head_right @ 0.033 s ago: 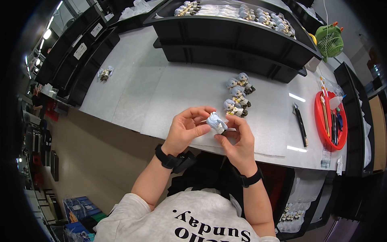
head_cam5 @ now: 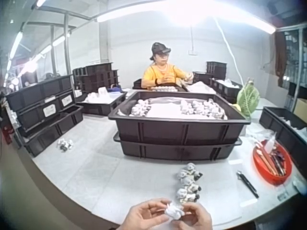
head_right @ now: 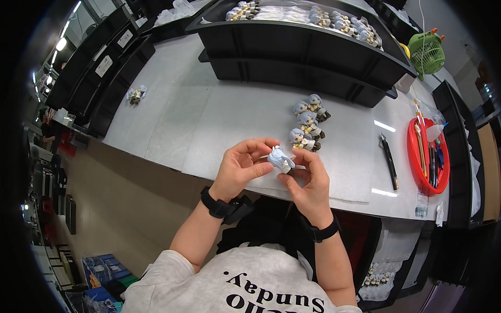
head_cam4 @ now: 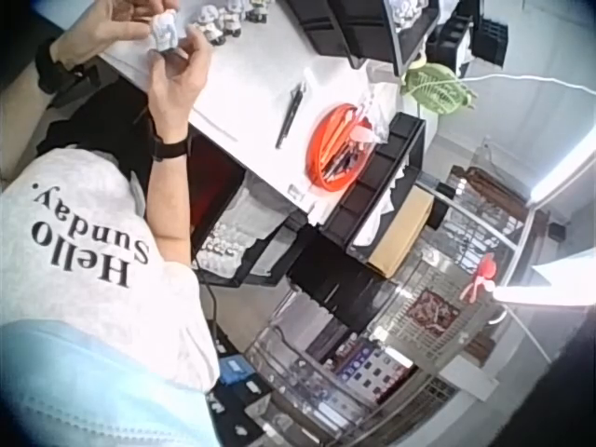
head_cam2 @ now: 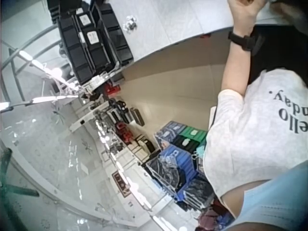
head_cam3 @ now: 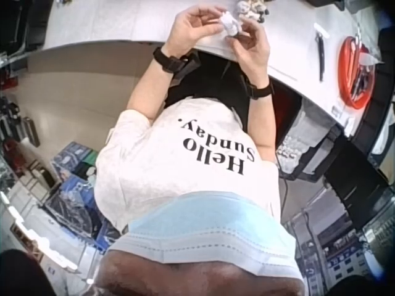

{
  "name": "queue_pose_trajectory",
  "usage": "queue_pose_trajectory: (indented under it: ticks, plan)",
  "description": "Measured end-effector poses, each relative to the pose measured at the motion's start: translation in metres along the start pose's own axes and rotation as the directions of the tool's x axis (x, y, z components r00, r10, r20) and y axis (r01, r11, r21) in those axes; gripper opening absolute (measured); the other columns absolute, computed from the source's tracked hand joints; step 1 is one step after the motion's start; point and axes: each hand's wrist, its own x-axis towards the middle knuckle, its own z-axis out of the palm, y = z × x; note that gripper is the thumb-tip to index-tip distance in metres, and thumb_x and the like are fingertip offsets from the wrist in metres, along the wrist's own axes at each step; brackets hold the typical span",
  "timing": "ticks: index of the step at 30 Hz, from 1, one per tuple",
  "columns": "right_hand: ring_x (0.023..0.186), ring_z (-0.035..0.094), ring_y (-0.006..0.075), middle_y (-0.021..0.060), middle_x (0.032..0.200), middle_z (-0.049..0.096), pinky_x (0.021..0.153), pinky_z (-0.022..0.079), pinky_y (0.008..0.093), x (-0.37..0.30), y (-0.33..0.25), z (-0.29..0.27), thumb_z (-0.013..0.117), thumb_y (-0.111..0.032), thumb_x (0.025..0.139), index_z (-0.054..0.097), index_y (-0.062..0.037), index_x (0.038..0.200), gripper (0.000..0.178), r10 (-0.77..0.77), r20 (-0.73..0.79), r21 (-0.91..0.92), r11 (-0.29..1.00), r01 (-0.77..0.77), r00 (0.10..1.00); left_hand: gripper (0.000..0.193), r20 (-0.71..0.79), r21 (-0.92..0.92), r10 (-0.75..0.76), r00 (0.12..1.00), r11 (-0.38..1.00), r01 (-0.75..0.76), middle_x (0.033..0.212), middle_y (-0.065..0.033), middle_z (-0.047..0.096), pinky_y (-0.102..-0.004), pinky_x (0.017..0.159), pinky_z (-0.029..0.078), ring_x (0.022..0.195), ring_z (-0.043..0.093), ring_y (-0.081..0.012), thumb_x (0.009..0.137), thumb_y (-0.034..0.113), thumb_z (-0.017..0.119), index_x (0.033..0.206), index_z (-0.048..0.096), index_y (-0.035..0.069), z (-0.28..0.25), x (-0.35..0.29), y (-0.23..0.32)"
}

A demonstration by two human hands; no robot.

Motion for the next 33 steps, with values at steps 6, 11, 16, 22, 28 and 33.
queue_pose_trajectory:
  ticks: [6,11,16,22,28,33]
  plan:
    - [0.09,0.055,0.0152,0.0068,0.094,0.048,0.076,0.051,0.0256,0.0008,-0.0009,-0.0003,0.06,0.014,0.067,0.047,-0.0009,0.108,0.046,0.017,0.018,-0.024,1.0,-0.017,1.0,0.031,0.05,-0.02,-0.009,0.999,1.0,0.01,0.108,-0.0117,0.053,-0.0325,0.089,0.044,0.099,0.053,-0.0176,0.068,-0.011,0.064,0.094,0.055,0.003,-0.0039,-0.0013,-0.0029]
    - [0.091,0.055,0.0158,0.007,0.098,0.048,0.077,0.051,0.026,0.0011,-0.0013,0.0,0.06,0.013,0.068,0.047,-0.0011,0.108,0.044,0.009,0.022,-0.044,0.999,-0.008,1.0,0.034,0.081,-0.014,-0.003,0.997,1.0,0.004,0.106,-0.0117,0.054,-0.032,0.089,0.044,0.099,0.053,-0.0177,0.066,-0.011,0.066,0.095,0.054,0.002,-0.0036,-0.0014,-0.003]
    - [0.092,0.055,0.016,0.007,0.098,0.047,0.077,0.051,0.0261,0.0014,0.0,0.0002,0.061,0.013,0.068,0.047,-0.0014,0.108,0.044,-0.018,0.016,-0.051,0.999,0.019,1.0,0.036,0.089,0.0,-0.003,0.996,1.0,0.003,0.107,-0.0123,0.054,-0.0324,0.089,0.043,0.099,0.053,-0.0181,0.066,-0.011,0.066,0.097,0.055,0.002,-0.0027,-0.0018,-0.0015]
    - [0.086,0.055,0.014,0.0067,0.095,0.049,0.07,0.05,0.023,0.0014,0.0003,0.0001,0.064,0.011,0.067,0.048,-0.0021,0.107,0.045,-0.044,-0.007,-0.112,0.993,0.043,0.999,0.036,0.087,-0.004,-0.019,0.996,1.0,0.02,0.111,-0.0143,0.053,-0.0318,0.088,0.044,0.101,0.053,-0.0191,0.07,-0.009,0.062,0.104,0.054,0.001,-0.0046,-0.0034,-0.0019]
    - [0.08,0.055,0.0113,0.0056,0.088,0.054,0.064,0.047,0.0206,-0.001,-0.0029,0.001,0.069,0.007,0.064,0.049,-0.0023,0.107,0.048,0.012,-0.013,-0.045,0.999,-0.013,1.0,0.036,0.103,-0.005,-0.001,0.995,1.0,0.001,0.113,-0.0148,0.053,-0.0319,0.089,0.043,0.102,0.053,-0.0193,0.074,-0.007,0.058,0.109,0.054,0.0,-0.0024,-0.0037,-0.0005]
    - [0.078,0.053,0.0102,0.0041,0.089,0.054,0.063,0.045,0.0209,-0.0007,-0.0025,-0.0021,0.074,0.0,0.062,0.051,-0.0021,0.104,0.047,-0.063,-0.014,-0.089,0.994,0.062,0.998,0.032,0.015,0.075,-0.029,0.999,0.997,0.028,0.113,-0.0139,0.053,-0.0321,0.09,0.042,0.103,0.052,-0.0191,0.077,-0.006,0.055,0.109,0.053,-0.001,-0.002,-0.0024,0.0002]
